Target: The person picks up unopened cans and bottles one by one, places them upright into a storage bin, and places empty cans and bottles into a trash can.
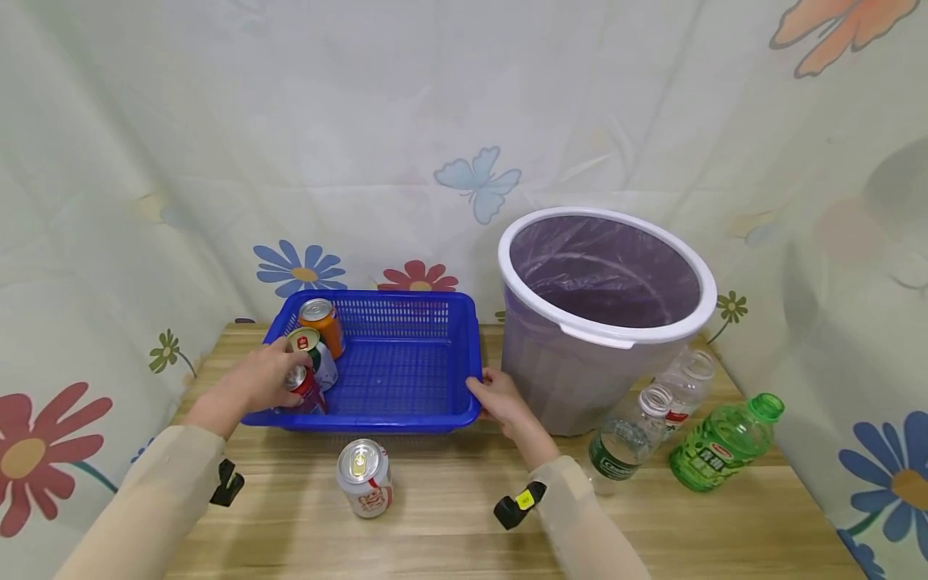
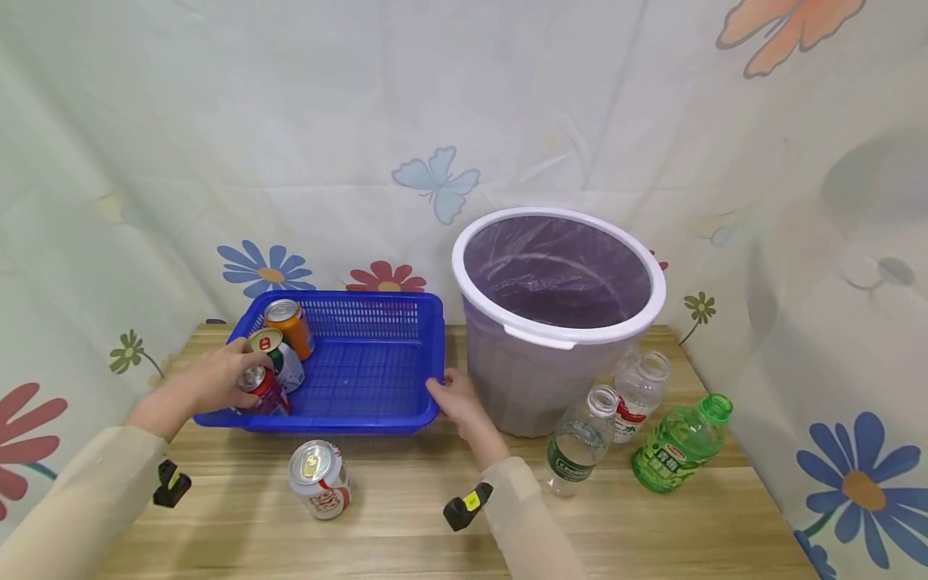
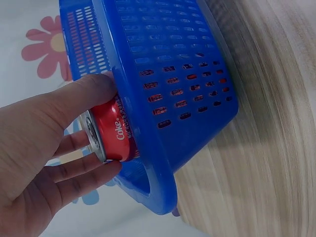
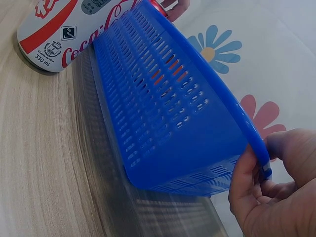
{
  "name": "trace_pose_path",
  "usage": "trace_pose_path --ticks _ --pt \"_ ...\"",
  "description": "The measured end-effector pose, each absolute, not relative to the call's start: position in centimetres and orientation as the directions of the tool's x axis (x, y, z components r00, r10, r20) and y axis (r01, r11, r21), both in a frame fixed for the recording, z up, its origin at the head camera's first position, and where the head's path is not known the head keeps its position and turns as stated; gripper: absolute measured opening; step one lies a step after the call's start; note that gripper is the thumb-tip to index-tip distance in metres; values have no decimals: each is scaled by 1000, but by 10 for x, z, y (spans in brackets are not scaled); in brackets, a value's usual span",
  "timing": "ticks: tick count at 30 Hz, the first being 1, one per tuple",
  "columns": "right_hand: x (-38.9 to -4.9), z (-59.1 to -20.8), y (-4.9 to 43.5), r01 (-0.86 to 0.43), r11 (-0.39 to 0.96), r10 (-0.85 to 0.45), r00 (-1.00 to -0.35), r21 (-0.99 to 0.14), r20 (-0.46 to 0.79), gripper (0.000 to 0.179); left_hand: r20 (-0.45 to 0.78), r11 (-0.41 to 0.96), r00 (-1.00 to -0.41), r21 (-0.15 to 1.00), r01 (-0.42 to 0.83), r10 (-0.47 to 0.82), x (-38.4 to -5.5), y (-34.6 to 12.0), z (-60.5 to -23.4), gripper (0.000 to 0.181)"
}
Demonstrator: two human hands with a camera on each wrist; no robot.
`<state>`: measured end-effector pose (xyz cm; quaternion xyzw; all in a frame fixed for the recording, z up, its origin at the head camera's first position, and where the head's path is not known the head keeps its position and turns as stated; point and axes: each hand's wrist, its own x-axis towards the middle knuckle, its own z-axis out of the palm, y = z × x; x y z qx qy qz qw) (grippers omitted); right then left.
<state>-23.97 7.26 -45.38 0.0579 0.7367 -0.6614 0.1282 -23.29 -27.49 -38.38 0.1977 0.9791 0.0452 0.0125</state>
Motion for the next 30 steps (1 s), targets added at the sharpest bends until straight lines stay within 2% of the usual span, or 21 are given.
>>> trace_pose_path --ticks 13,21,30 --pt "-237 -449 72 259 123 -86 -959 -958 -270 25 -12 918 -923 106 381 385 -234 -276 -384 47" --pt "-238 -453 71 255 115 -72 -962 -960 -264 23 25 915 -922 120 386 386 -228 -275 -384 53" --pt "-239 -452 72 260 121 -74 -960 -958 -270 22 35 915 -924 135 381 380 -224 -278 -379 50"
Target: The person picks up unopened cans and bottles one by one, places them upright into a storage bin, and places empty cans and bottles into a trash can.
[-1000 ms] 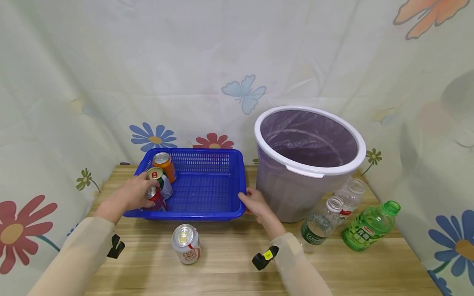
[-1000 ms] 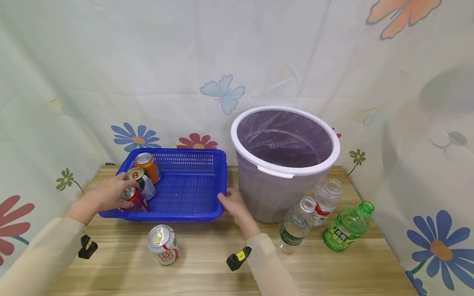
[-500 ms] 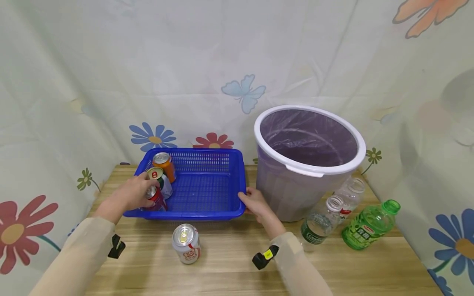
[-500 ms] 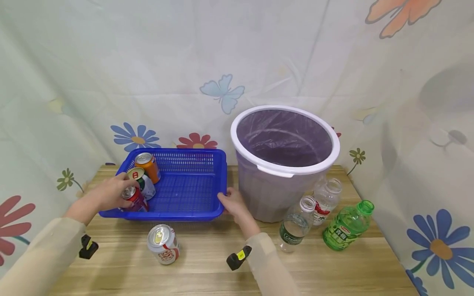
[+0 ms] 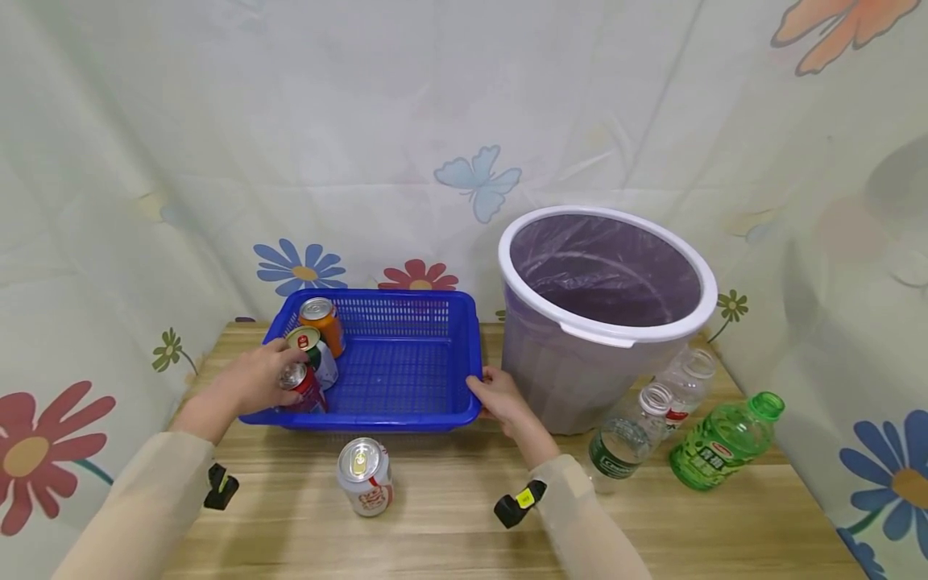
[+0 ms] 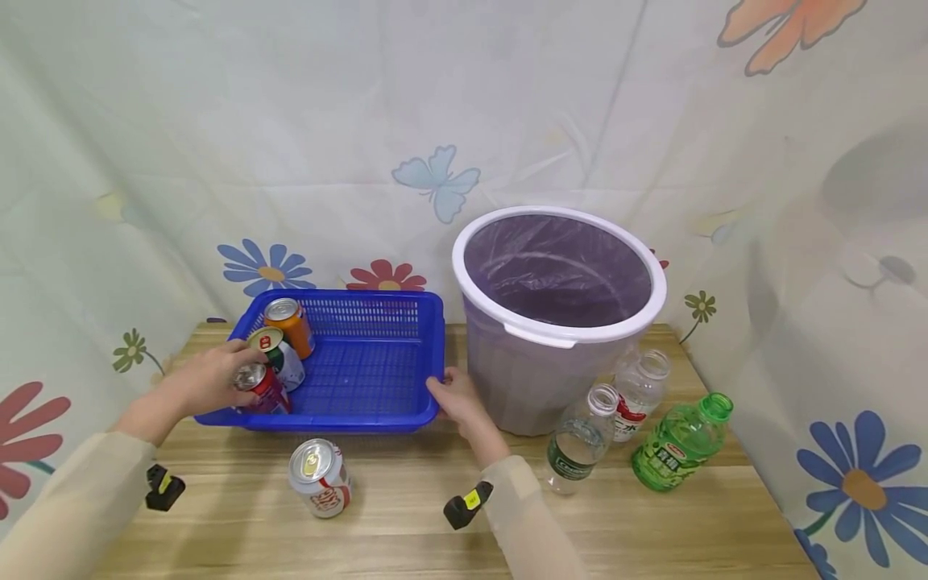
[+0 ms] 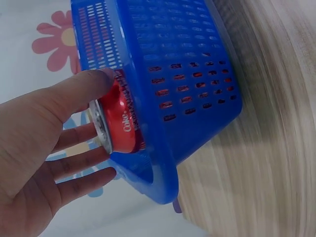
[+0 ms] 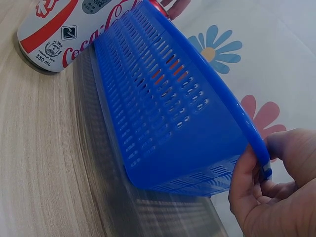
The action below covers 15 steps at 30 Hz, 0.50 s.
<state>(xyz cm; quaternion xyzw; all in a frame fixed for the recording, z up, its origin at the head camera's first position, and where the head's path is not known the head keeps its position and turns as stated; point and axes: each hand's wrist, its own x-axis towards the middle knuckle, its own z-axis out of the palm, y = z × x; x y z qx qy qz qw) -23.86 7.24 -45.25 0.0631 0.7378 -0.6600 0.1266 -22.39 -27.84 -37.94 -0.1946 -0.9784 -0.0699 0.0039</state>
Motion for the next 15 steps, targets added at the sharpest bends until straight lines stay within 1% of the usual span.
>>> trace_pose_path --ticks 7,15 --pt "-239 -452 73 264 119 -84 -958 -957 -275 28 47 916 -922 105 388 385 -220 -279 -371 44" --pt "-238 -452 73 254 116 -98 -959 -960 -266 25 122 877 -875 53 477 468 -212 -277 -369 46"
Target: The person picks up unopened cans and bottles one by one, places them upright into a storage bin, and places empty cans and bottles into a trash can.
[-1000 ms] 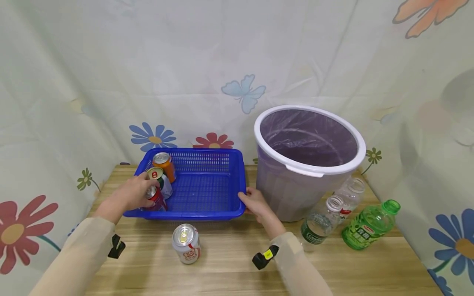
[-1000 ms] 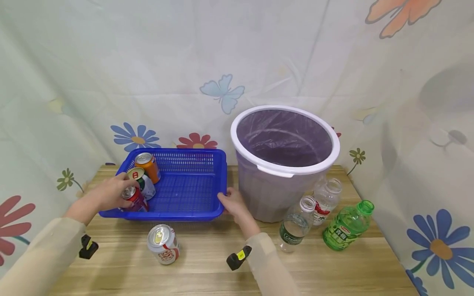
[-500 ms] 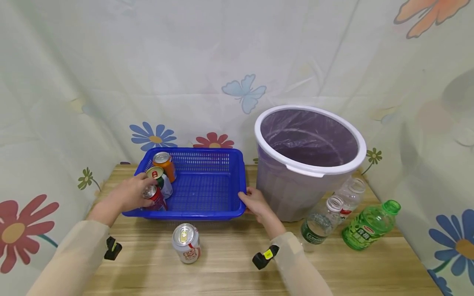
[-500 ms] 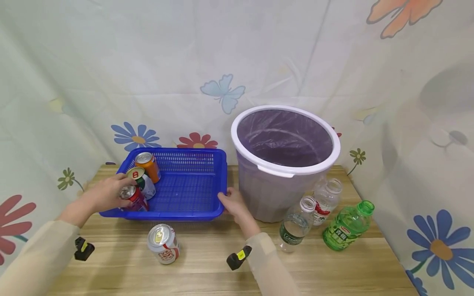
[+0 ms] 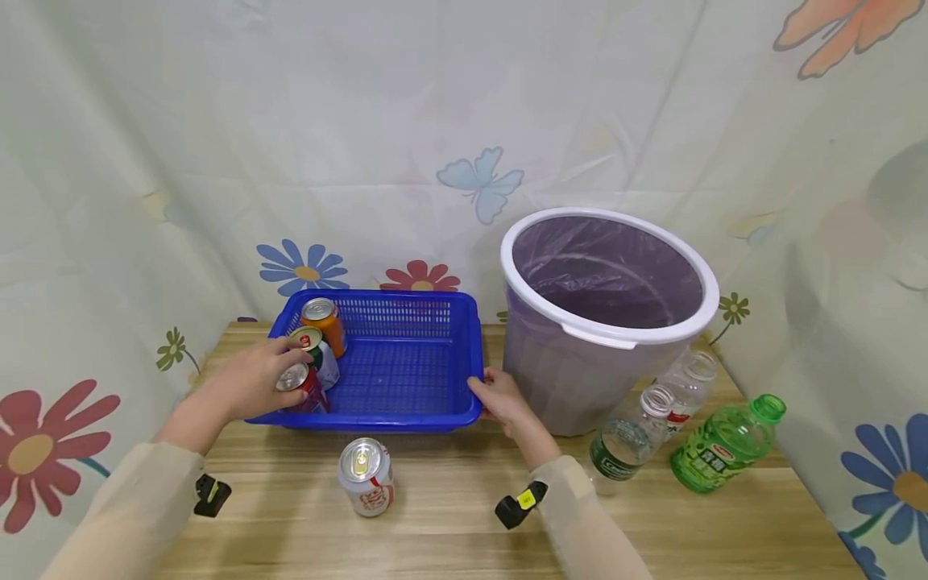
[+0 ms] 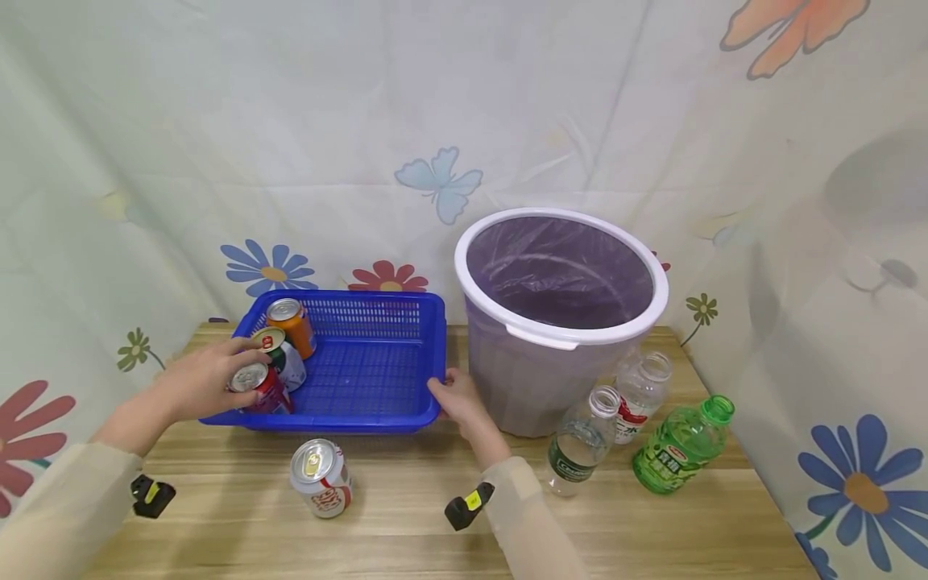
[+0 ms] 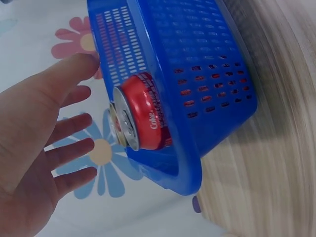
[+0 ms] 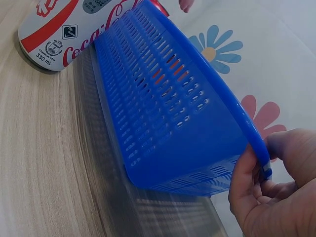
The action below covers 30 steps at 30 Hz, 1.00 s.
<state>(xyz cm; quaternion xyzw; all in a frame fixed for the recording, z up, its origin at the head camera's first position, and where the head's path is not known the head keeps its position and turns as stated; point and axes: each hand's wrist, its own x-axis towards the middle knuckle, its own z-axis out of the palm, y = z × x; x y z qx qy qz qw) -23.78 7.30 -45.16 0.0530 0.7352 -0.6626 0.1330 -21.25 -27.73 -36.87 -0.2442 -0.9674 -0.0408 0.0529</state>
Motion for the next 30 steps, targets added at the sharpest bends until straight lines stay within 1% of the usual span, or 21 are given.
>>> trace_pose_path --ticks 4,10,15,24,30 --pt "-238 -452 73 252 116 -106 -959 -961 -264 28 124 861 -857 38 507 500 -207 -274 -366 53" --pt "-239 -452 73 265 119 -90 -957 -957 -276 23 125 842 -839 38 538 530 -198 -268 -362 66" --pt "-240 -453 72 260 128 -90 -958 -957 -272 25 139 827 -822 32 561 553 -190 -263 -361 73" --pt "-240 -454 72 251 126 -86 -961 -960 -262 23 109 825 -824 41 563 557 -177 -252 -362 87" --pt "-240 -454 73 265 135 -86 -957 -955 -278 26 118 807 -804 33 590 583 -171 -247 -367 93"
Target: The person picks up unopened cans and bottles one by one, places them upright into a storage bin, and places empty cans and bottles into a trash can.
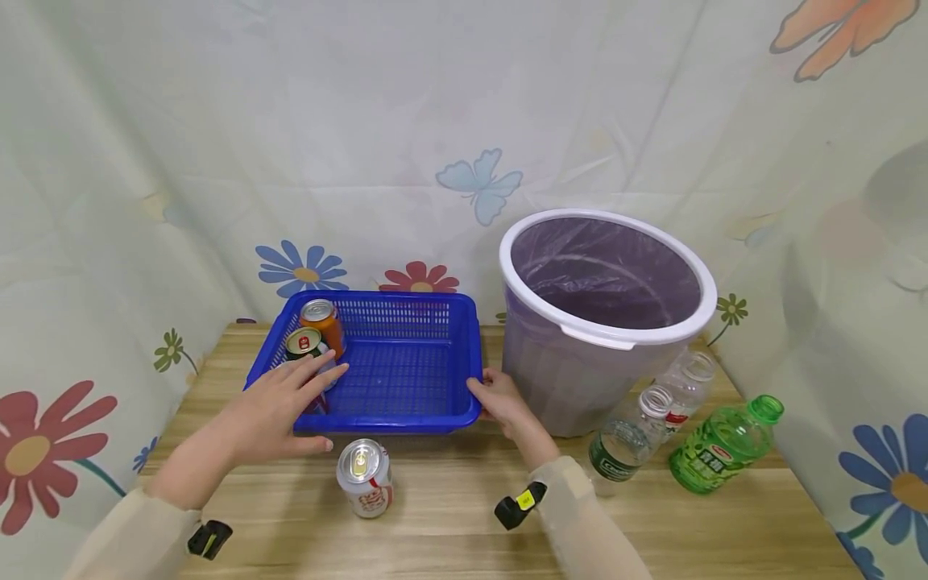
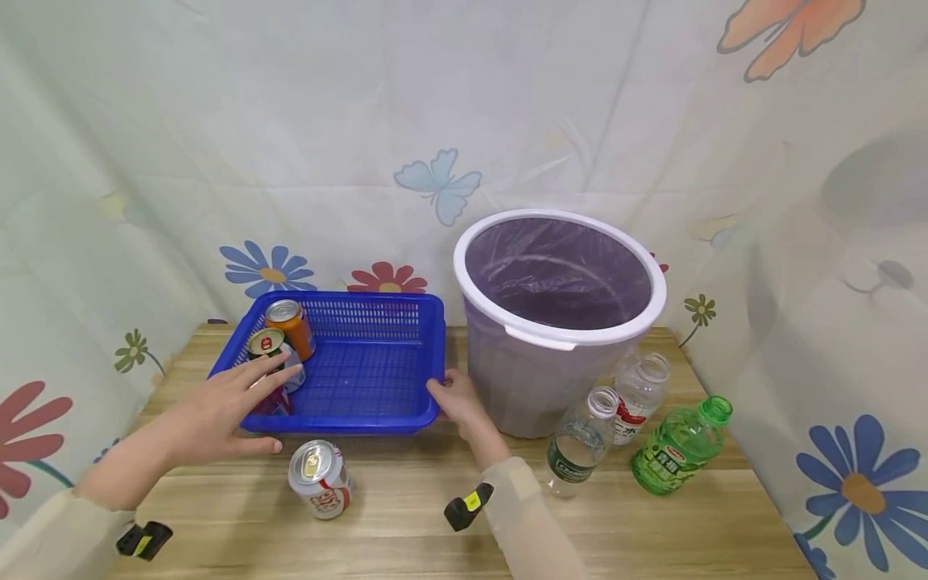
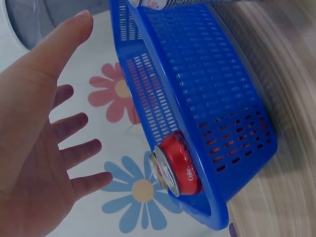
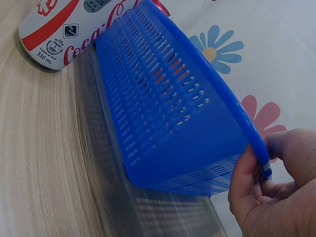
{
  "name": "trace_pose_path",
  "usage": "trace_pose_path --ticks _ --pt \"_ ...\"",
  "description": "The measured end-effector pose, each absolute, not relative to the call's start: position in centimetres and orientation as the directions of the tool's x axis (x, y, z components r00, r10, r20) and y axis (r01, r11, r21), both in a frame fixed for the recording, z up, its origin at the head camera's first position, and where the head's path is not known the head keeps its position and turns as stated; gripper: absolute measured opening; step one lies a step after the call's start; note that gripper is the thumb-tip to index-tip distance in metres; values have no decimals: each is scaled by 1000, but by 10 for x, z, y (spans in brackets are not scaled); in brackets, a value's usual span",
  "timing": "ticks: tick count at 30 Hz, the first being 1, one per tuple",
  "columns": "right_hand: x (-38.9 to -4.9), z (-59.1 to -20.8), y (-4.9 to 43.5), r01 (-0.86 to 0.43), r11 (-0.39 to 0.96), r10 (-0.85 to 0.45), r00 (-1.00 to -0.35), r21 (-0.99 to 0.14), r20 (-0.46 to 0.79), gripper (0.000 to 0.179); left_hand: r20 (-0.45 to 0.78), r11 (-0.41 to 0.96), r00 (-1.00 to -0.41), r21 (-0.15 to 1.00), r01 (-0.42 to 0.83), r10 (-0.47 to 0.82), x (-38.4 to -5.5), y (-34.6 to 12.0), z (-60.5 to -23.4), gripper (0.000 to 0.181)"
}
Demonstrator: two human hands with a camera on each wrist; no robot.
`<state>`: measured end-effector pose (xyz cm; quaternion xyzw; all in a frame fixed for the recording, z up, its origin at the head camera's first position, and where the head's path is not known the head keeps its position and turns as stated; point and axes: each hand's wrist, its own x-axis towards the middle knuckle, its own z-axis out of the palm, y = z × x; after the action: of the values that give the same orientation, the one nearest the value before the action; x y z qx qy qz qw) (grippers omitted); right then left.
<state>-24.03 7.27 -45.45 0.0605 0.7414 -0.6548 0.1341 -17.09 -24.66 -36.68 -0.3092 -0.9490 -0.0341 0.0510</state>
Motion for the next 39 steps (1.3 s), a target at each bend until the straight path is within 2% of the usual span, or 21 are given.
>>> trace_pose_path --ticks 6,11,25,31,39 --pt "-236 -446 73 259 129 -102 -957 -957 -273 29 127 787 -787 60 614 604 -161 -237 -368 101" --pt "-239 -453 72 256 132 -86 -959 -958 -269 29 138 768 -767 62 638 626 -155 -229 -374 104" --pt "-241 -454 74 269 148 -113 -952 -952 -286 33 132 682 -683 54 729 719 -144 -205 -392 99" --pt "-239 -453 73 267 155 -94 -954 -951 -283 30 100 668 -673 79 740 733 -140 -199 -396 94" --pt "-239 -451 73 271 153 -89 -954 -950 -286 32 57 682 -690 112 723 722 -138 -197 -402 88"
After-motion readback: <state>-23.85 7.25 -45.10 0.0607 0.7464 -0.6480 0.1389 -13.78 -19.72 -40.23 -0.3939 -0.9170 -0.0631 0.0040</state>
